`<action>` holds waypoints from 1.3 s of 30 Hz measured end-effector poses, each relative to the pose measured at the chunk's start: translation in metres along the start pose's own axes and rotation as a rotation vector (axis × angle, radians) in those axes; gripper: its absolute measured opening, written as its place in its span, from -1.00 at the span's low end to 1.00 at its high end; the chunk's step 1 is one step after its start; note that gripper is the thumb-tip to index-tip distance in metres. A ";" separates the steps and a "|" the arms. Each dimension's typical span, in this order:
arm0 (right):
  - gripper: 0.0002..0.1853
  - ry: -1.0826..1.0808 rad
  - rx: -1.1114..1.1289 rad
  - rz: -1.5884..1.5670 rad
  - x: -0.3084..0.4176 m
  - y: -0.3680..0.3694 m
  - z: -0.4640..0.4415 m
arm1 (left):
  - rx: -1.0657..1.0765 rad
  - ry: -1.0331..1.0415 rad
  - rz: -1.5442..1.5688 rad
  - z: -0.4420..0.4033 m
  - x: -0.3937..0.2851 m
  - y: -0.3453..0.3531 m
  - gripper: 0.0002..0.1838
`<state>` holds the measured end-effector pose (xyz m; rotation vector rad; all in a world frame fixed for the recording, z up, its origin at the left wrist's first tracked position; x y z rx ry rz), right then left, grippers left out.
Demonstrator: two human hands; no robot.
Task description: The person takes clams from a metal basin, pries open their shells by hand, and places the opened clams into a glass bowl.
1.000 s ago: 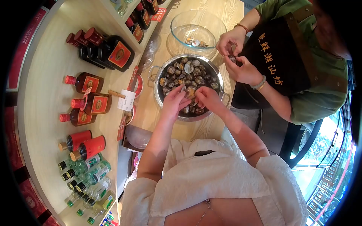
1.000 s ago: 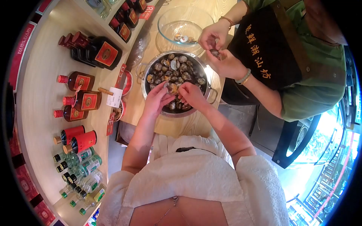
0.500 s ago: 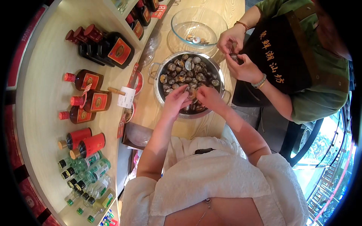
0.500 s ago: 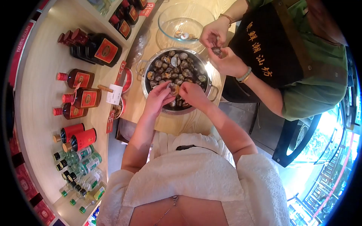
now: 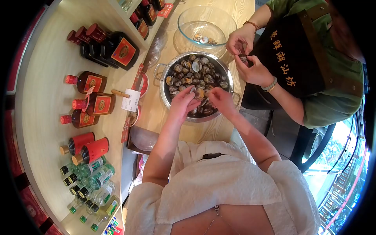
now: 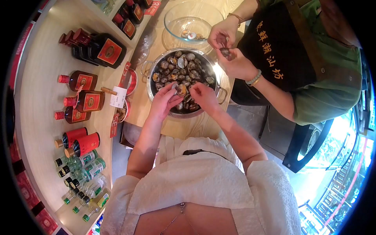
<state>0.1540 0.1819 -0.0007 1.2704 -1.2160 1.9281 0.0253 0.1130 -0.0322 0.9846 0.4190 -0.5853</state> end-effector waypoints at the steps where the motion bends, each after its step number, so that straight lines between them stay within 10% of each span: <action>1: -0.86 0.080 0.059 -0.085 0.000 0.004 0.002 | -0.012 0.021 -0.048 0.001 -0.002 0.000 -0.57; 17: -0.82 -0.153 0.490 0.570 0.011 0.008 0.038 | 0.107 -0.078 0.154 -0.002 -0.003 0.004 -0.64; 23: -0.85 -0.122 0.079 0.428 0.038 -0.015 0.014 | 0.133 -0.084 0.177 -0.009 -0.001 0.006 -0.63; 39: -0.69 0.101 0.039 0.269 0.037 -0.003 -0.065 | 0.047 -0.011 0.032 -0.011 -0.022 -0.002 -0.55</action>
Point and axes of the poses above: each hand's wrist, its own z-axis away from the middle knuckle, its own y-axis out of the palm, x = y × z, the point moved 10 cm from there along -z, towards the middle knuckle, and after that the axes turned 5 degrees about z, right-handed, at the moved point
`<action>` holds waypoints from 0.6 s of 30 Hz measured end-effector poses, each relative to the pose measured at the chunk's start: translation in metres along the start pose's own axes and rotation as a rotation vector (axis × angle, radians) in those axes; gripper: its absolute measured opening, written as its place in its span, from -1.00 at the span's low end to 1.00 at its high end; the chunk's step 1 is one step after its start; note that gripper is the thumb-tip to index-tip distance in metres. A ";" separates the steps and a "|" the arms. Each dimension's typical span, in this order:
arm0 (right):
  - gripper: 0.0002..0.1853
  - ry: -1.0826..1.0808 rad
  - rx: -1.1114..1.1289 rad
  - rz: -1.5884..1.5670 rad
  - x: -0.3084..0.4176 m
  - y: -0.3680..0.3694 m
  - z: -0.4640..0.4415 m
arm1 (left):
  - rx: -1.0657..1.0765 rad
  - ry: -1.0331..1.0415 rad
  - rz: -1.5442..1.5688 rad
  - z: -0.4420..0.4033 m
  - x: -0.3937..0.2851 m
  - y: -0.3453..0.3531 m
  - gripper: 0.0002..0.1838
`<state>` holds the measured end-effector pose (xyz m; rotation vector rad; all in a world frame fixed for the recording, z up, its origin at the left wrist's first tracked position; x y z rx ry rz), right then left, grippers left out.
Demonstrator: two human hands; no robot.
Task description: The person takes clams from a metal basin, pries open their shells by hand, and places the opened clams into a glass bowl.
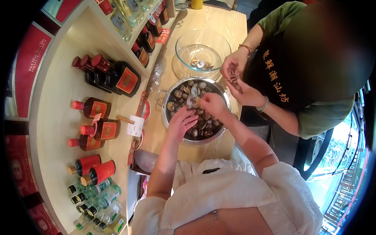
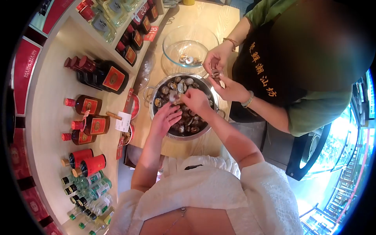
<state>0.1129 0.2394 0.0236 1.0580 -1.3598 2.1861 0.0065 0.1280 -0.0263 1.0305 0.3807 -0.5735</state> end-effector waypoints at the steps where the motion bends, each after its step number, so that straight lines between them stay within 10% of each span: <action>1: -0.67 -0.006 -0.046 0.049 0.007 -0.004 -0.014 | 0.000 0.015 -0.014 0.001 -0.004 -0.001 -0.58; 10: -0.62 0.213 -0.430 0.190 0.029 -0.044 -0.166 | -0.073 0.082 0.035 0.030 -0.021 -0.037 -0.57; 18: -0.62 0.358 -0.167 0.118 -0.028 0.001 -0.256 | -0.254 0.184 0.003 0.066 -0.037 -0.086 -0.62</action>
Point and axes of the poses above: each hand's wrist, its own z-axis away from the middle knuckle, its own y-axis out of the palm, x = y × z, the point moved 10 cm from there along -z, towards the middle knuckle, and after that the axes turned 5 degrees about z, right-handed, at the moved point
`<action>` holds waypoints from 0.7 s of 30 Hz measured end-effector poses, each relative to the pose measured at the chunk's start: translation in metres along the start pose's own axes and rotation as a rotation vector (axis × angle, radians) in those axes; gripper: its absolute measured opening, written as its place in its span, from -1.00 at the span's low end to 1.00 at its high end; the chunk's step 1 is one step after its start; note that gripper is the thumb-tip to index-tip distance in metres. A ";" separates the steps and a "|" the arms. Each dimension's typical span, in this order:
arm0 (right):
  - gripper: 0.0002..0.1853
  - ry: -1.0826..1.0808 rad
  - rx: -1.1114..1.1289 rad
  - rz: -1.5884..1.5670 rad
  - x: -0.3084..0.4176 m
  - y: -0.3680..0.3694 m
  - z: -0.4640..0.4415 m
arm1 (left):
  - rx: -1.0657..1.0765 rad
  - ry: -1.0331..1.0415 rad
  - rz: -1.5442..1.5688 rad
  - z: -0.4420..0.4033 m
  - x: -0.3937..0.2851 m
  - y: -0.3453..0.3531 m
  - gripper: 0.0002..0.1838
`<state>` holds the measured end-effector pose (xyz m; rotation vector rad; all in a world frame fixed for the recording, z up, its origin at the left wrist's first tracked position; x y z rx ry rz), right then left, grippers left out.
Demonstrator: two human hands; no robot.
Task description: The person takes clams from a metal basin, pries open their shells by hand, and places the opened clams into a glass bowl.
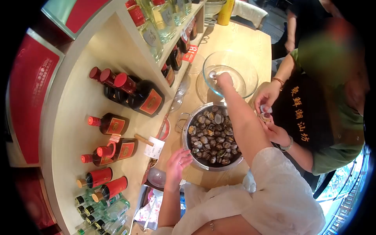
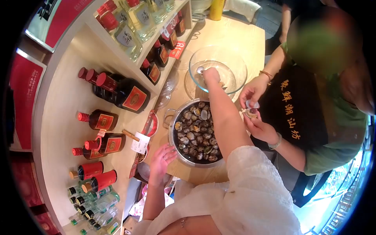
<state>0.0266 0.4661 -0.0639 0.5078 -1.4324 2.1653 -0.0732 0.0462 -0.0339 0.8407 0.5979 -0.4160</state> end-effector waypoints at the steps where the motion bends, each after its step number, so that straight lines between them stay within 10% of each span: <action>1: -0.63 -0.007 -0.034 0.059 0.003 0.000 -0.001 | -0.023 0.004 0.003 0.002 -0.001 -0.004 -0.63; 17: -0.74 -0.374 -0.052 0.333 0.015 0.019 -0.021 | -0.109 -0.013 -0.021 -0.003 0.006 -0.005 -0.64; 21: -0.66 -0.131 0.158 0.304 0.006 0.021 -0.017 | -0.097 -0.016 -0.015 0.000 0.008 -0.008 -0.66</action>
Point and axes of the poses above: each hand's wrist, its own z-axis away from the middle knuckle, its own y-axis out of the palm, x = y × z, the point moved 10 cm from there along -z, towards the middle knuckle, and after that the axes turned 5 degrees about z, right-handed, at the moved point
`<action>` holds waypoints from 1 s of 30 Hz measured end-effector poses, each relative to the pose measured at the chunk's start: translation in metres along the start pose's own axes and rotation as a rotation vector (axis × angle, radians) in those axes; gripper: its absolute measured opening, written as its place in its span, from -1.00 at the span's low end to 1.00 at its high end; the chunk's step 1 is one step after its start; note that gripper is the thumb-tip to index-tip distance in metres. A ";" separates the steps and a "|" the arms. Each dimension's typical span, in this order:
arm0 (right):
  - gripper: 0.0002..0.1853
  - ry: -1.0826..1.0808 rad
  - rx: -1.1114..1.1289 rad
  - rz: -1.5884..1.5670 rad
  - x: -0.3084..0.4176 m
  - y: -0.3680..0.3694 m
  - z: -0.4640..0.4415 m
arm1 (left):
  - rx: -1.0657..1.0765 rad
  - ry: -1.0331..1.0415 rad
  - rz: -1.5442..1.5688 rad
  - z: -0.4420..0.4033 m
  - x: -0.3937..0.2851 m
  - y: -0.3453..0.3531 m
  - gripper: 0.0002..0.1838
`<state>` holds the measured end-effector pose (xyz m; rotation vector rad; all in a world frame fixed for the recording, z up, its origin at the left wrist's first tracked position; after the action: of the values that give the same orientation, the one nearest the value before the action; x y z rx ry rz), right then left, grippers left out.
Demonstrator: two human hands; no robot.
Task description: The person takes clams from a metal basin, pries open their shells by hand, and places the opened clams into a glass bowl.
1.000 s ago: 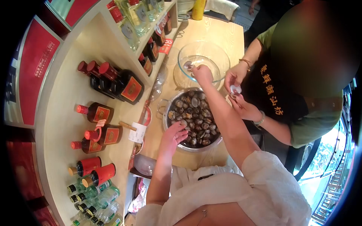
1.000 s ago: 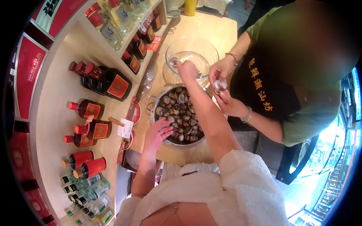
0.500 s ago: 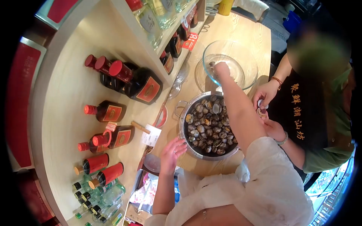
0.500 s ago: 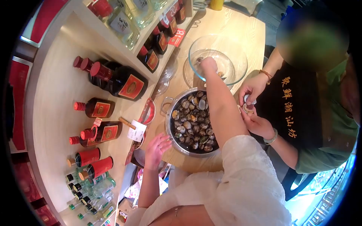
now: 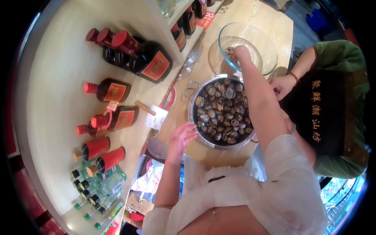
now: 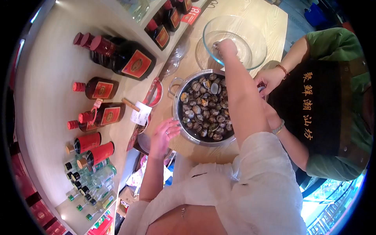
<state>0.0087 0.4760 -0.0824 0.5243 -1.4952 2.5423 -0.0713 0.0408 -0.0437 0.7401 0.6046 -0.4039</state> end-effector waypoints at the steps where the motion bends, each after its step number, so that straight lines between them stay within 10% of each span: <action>1: -0.66 0.012 -0.109 0.018 0.001 -0.012 -0.001 | -0.004 0.003 -0.028 0.000 -0.002 0.000 -0.67; 5: -0.70 -0.024 -0.396 -0.154 0.040 -0.079 0.079 | -0.013 0.042 -0.103 -0.004 -0.002 -0.001 -0.68; 8: -0.72 -0.437 -0.580 -0.174 0.070 -0.065 0.151 | 0.024 0.116 -0.146 -0.011 -0.005 0.010 -0.68; 13: -0.73 -0.431 -0.012 0.204 0.059 0.075 0.216 | 0.056 0.054 -0.131 -0.015 0.010 0.019 -0.73; 30: -0.81 -0.520 -0.200 0.183 0.062 0.038 0.261 | -0.117 0.412 -0.522 -0.043 -0.029 0.034 -0.74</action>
<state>-0.0020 0.2274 0.0248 1.1277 -2.0206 2.4578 -0.0906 0.0991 -0.0329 0.5476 1.2101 -0.6961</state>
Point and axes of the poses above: each hand's wrist, its own z-axis away from the middle knuckle, its own y-axis out of the palm, x = y × z, the point moved 10 cm from there along -z, towards the middle knuckle, and after that the axes turned 5 degrees about z, right-handed, at the moved point
